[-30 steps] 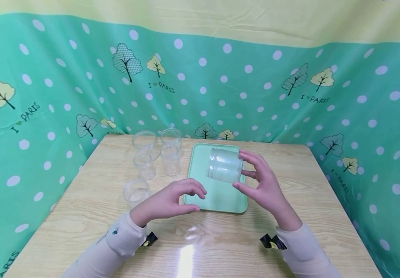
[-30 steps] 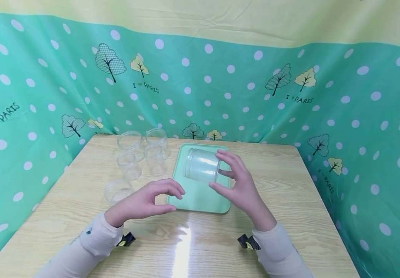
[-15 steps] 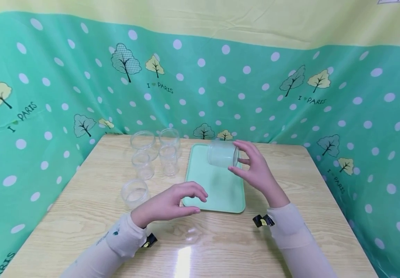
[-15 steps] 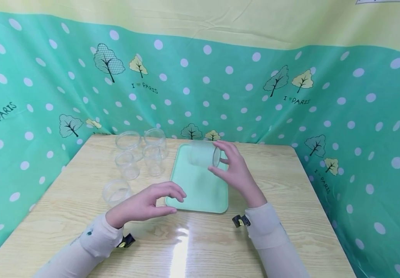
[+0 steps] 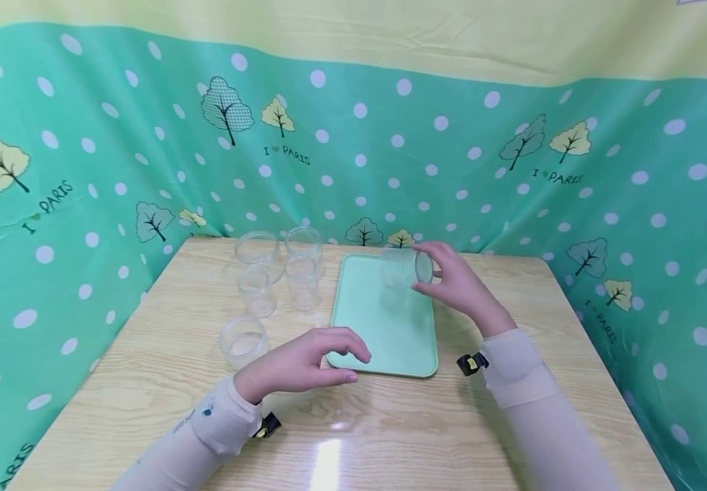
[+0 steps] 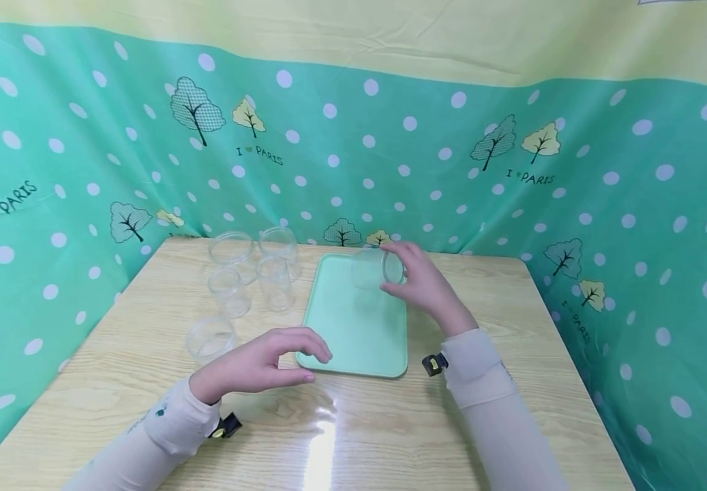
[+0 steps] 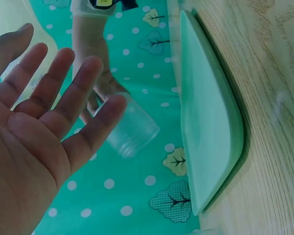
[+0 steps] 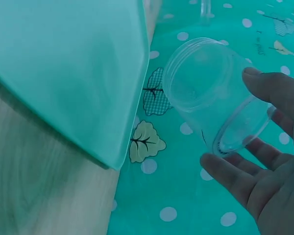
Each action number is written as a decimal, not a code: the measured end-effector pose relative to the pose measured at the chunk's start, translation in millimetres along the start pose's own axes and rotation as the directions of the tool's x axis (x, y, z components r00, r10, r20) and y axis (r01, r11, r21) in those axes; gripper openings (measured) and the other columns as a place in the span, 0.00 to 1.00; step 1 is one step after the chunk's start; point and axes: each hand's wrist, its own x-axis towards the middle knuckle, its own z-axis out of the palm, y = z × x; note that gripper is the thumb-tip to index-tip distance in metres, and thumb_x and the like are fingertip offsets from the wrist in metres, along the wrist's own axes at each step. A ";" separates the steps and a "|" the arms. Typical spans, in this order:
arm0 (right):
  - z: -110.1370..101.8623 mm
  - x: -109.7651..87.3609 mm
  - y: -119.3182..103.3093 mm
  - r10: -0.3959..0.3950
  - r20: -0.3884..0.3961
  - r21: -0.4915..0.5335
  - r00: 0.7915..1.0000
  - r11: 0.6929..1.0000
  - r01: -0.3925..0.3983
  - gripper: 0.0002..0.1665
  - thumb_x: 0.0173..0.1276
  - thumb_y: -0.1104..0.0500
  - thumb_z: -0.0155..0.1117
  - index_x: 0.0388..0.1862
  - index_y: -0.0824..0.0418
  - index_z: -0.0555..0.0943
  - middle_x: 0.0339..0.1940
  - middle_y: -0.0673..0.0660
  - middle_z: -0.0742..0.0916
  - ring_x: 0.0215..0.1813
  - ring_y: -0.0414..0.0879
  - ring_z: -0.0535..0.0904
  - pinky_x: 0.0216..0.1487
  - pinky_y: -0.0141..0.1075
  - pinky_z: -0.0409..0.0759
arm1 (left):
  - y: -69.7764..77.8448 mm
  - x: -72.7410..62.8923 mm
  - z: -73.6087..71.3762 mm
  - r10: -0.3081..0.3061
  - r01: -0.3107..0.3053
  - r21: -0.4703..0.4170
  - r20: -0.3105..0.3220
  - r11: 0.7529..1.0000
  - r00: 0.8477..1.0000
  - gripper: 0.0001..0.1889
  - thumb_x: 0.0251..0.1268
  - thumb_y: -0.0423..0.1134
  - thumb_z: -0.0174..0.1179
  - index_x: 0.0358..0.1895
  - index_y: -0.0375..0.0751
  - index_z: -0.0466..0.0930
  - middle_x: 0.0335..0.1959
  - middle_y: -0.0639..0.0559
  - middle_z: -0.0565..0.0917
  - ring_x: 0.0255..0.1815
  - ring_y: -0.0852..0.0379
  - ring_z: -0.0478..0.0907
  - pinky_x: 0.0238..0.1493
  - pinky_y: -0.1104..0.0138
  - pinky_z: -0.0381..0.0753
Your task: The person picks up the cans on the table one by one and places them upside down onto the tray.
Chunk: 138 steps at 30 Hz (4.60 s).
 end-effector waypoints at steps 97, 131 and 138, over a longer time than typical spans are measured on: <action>13.6 97.8 6.4 0.270 0.327 -0.478 0.906 0.874 -0.088 0.40 0.68 0.63 0.68 0.77 0.46 0.70 0.79 0.63 0.68 0.77 0.65 0.64 0.71 0.62 0.71 | 11.4 -3.5 13.4 -0.214 0.132 0.259 0.321 0.957 0.923 0.18 0.74 0.50 0.63 0.61 0.50 0.82 0.56 0.63 0.83 0.57 0.66 0.80 0.60 0.70 0.79; 18.7 53.6 4.6 -0.070 0.141 -0.445 0.988 0.887 0.127 0.39 0.69 0.51 0.73 0.77 0.47 0.70 0.79 0.60 0.69 0.79 0.59 0.63 0.76 0.56 0.67 | 9.8 -2.7 11.4 -0.206 0.123 0.304 0.260 0.945 0.943 0.15 0.74 0.48 0.63 0.59 0.53 0.82 0.55 0.64 0.83 0.56 0.67 0.79 0.61 0.70 0.78; 23.6 36.7 -8.6 -0.249 0.087 -0.454 0.964 0.852 0.261 0.37 0.68 0.51 0.73 0.75 0.50 0.72 0.77 0.58 0.71 0.78 0.58 0.64 0.79 0.55 0.62 | 8.6 -2.2 10.0 -0.212 0.141 0.300 0.221 0.944 0.952 0.14 0.75 0.49 0.61 0.59 0.55 0.82 0.55 0.65 0.82 0.58 0.70 0.78 0.63 0.69 0.78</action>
